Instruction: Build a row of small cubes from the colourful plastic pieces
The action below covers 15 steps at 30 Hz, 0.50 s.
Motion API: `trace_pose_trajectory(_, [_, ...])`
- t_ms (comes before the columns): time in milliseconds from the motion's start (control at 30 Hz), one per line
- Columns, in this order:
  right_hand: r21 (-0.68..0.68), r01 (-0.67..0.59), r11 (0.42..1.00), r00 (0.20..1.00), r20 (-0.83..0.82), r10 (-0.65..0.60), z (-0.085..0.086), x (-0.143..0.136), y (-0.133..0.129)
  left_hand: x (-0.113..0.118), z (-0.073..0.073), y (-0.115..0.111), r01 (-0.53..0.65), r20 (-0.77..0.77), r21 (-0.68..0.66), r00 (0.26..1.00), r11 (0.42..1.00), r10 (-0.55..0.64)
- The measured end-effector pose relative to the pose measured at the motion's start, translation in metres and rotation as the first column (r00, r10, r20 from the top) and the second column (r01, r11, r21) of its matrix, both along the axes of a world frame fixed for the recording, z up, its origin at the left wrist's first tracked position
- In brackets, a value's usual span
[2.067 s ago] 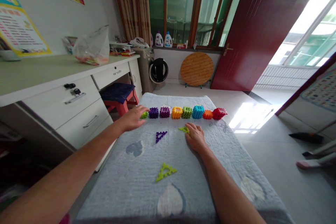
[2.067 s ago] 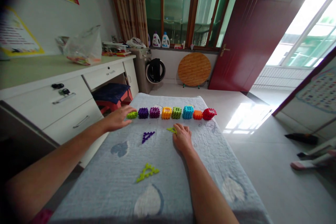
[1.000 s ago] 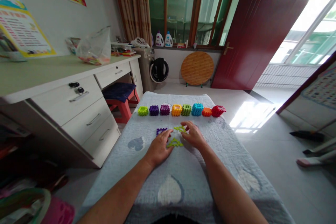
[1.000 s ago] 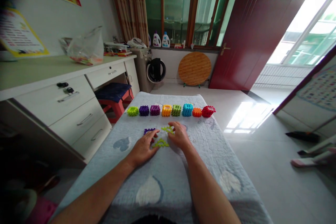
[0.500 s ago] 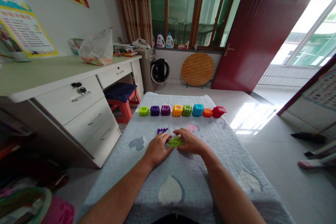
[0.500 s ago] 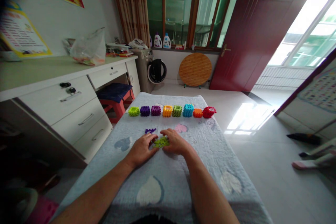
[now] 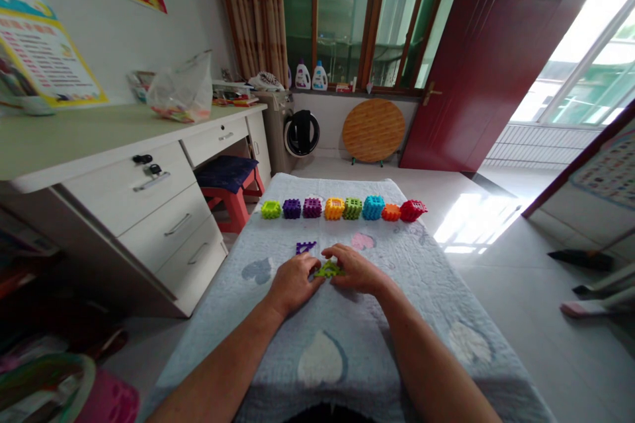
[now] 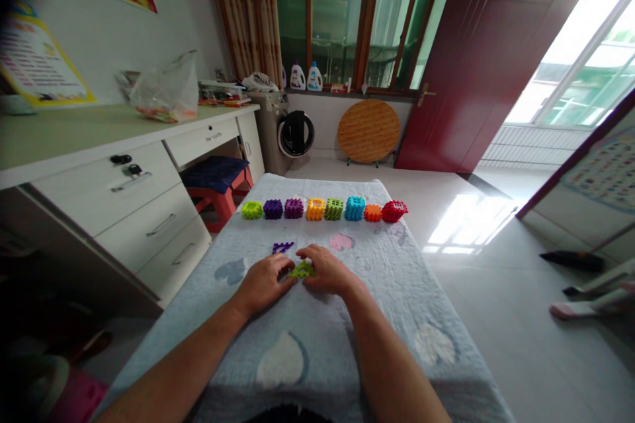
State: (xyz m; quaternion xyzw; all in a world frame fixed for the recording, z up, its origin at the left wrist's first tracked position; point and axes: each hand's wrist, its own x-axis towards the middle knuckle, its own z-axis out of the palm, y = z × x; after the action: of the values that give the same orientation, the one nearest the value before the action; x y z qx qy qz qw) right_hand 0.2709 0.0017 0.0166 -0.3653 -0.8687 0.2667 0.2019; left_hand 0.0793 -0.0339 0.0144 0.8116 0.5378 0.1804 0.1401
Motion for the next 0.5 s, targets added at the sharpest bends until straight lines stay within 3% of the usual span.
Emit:
trace_pose_trajectory(200, [-0.027, 0.070, 0.997, 0.997, -0.022, -0.071, -0.0007, 0.0092, 0.0030, -0.0021, -0.0010, 0.0006, 0.007, 0.011, -0.013, 1.000, 1.000, -0.006])
trace_pose_trajectory(367, [-0.030, 0.053, 0.998, 0.998, 0.028, -0.052, -0.0028, 0.0075, 0.0033, -0.0036, -0.0002, 0.0008, 0.007, -0.023, -0.032, 1.000, 0.999, -0.007])
trace_pose_trajectory(500, [-0.062, 0.108, 0.992, 0.993, -0.051, -0.111, -0.0055, 0.0083, 0.0068, -0.0039, -0.0017, 0.0022, 0.003, -0.057, -0.026, 0.998, 1.000, -0.005])
